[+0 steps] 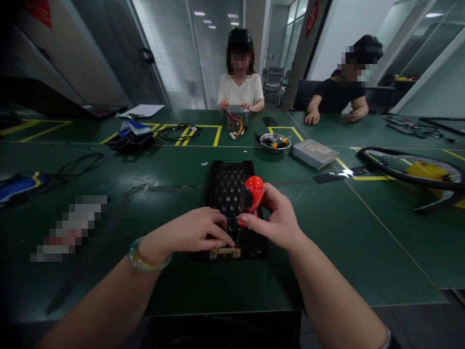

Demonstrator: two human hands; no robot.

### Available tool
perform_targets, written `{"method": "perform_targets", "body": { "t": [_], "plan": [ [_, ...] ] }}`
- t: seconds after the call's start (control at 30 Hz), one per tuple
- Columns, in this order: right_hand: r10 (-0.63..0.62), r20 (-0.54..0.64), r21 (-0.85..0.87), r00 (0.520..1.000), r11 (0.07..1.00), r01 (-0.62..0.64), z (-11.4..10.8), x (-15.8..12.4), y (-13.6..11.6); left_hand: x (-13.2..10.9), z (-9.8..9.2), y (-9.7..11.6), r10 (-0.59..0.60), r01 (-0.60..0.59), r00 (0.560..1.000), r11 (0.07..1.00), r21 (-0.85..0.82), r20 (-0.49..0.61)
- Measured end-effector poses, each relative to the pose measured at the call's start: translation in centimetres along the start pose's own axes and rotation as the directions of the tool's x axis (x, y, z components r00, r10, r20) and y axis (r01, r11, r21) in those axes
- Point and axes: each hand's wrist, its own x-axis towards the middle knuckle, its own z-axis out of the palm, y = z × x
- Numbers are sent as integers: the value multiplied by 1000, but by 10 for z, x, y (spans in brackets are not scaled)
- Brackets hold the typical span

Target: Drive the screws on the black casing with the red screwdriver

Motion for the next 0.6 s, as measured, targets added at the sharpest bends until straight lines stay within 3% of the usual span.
{"method": "perform_targets", "body": {
  "t": [0.2,0.37,0.47,0.6],
  "plan": [
    [23,-216,40,976,999,-15,3,0,1,0,2,-1,4,-4,1000,1000,-28,-9],
    [-40,-471,51,881,996,72,-1,9,11,2,1,-5,25,-31,999,989,-147,-41],
    [-36,-567,25,823,998,60,-8,16,18,4,3,-9,-57,35,991,984,-175,-121],
    [-1,-620,55,785,997,46,-15,21,26,11,12,-12,-204,185,952,977,-103,-226]
  ]
}}
